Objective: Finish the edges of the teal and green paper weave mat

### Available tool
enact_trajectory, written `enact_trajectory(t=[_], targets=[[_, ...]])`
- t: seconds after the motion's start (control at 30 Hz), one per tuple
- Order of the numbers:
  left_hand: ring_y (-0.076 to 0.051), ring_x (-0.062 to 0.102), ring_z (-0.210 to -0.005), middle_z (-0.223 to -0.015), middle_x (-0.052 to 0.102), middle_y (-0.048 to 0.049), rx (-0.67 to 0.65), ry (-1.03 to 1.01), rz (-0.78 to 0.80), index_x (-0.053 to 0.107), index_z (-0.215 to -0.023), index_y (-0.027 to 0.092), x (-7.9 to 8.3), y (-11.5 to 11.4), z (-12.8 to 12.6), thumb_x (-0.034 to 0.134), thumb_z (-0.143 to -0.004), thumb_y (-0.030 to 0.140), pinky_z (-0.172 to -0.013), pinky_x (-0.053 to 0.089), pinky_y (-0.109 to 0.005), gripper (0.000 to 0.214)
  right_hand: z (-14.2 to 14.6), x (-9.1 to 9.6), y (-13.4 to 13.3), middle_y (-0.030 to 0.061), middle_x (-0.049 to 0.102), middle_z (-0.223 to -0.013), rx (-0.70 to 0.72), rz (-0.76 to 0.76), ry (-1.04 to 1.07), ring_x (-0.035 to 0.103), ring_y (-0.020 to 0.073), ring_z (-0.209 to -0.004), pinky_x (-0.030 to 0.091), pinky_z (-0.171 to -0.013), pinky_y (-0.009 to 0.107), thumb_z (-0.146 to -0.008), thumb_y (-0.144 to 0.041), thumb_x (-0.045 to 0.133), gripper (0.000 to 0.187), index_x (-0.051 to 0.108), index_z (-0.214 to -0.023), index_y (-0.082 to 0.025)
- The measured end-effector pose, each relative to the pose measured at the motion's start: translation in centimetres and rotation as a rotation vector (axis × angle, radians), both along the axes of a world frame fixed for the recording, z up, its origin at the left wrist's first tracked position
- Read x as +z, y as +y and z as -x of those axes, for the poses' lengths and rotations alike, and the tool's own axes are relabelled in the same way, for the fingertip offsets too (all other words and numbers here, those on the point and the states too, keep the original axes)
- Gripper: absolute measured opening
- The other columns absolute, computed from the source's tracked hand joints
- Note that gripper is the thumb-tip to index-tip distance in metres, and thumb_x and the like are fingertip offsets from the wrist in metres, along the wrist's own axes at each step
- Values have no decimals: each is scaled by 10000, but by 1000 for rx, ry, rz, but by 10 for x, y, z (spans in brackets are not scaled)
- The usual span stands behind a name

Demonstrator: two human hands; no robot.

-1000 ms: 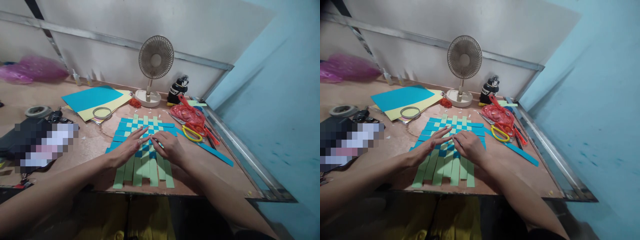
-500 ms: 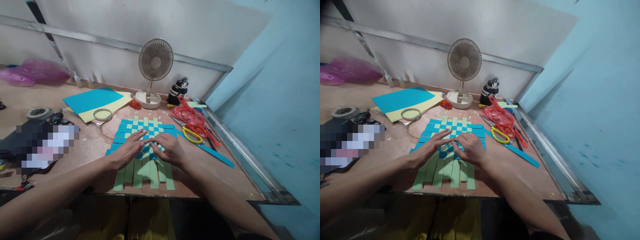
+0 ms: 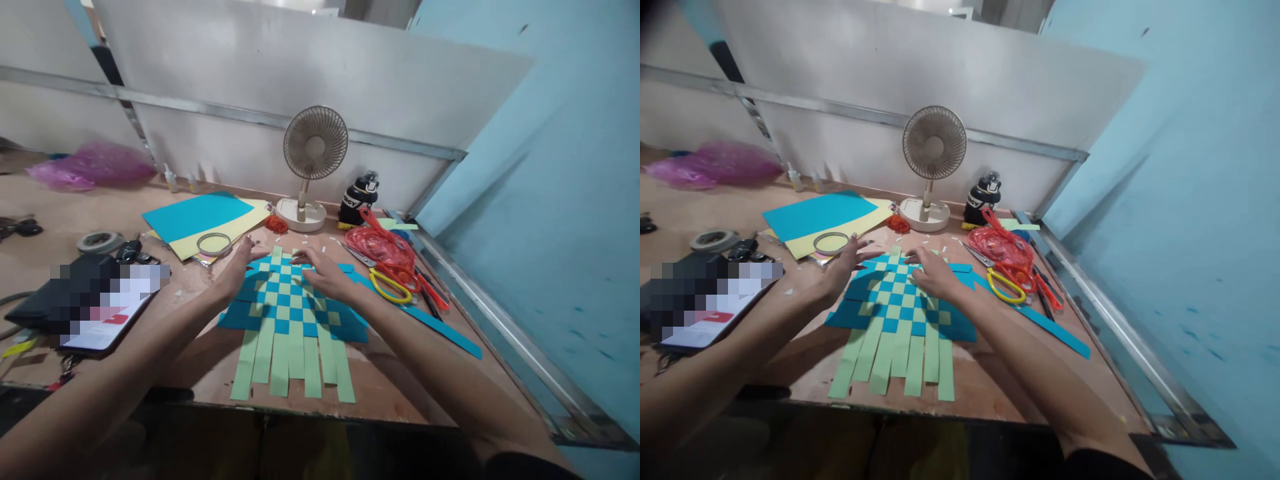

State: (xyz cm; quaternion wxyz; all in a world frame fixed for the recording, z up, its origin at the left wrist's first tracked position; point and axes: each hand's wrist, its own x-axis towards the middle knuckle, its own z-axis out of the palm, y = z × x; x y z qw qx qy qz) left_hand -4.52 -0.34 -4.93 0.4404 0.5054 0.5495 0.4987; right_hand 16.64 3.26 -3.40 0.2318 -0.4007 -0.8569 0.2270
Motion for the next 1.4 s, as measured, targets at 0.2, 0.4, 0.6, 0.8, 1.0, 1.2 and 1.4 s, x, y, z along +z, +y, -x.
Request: enact_trajectory(t=[0.2, 0.4, 0.6, 0.8, 1.0, 1.2, 1.4], targets=[[-293, 575, -1192, -1255, 644, -137, 96, -148, 107, 487, -1325, 187, 1, 5, 9, 301, -879, 709, -1011, 428, -419, 711, 55, -16, 50, 55, 713, -1077, -58, 21, 21, 624, 208, -1040, 455, -884, 354, -690, -40, 434, 447, 509, -1106, -184], [-278, 658, -1045, -1261, 634, -153, 103, -213, 99, 458, -1341, 177, 0, 4, 9, 341, -845, 743, -898, 505, -385, 762, 63, -25, 50, 41, 723, -1038, -93, -33, 8, 601, 217, -1048, 411, -934, 371, -686, -48, 451, 423, 546, -1072, -194], [-296, 492, -1272, -1282, 618, -153, 62, -51, 52, 491, -1319, 162, -4, 3, 8, 277, -845, 758, -1093, 323, -465, 791, 29, -23, 40, 37, 730, -981, -204, -75, -5, 606, 225, -1023, 384, -970, 411, -710, -81, 463, 392, 573, -1070, -193], [-315, 510, -1248, -1305, 607, -139, -27, -14, 62, 536, -1280, 181, -3, -3, 5, 240, -823, 797, -1074, 353, -499, 822, -29, -23, 32, 76, 713, -1012, -399, -98, 20, 624, 218, -994, 451, -912, 387, -756, -106, 432, 423, 534, -1163, -163], [-315, 483, -1287, -1335, 578, -166, -70, 16, 80, 521, -1285, 148, -4, -6, 2, 198, -850, 767, -1090, 330, -474, 823, -64, -29, 15, 85, 695, -1056, -475, -129, -1, 626, 239, -1020, 459, -923, 406, -767, -130, 462, 375, 581, -1120, -174], [-314, 540, -1227, -1238, 647, -143, -172, 101, 41, 527, -1269, 195, -4, -8, 12, 373, -842, 729, -1075, 344, -506, 700, -71, -30, -11, 58, 714, -971, -335, -79, -43, 651, 199, -908, 498, -820, 335, -761, -146, 527, 320, 621, -1066, -172], [-298, 573, -1194, -1277, 623, -125, -548, 349, -42, 485, -1318, 242, 8, -14, 28, 737, -699, 497, -969, 475, -437, 716, -87, -17, -56, 89, 691, -1028, -150, -109, -167, 622, 239, -971, 482, -848, 386, -804, -251, 578, 240, 653, -1018, -171]])
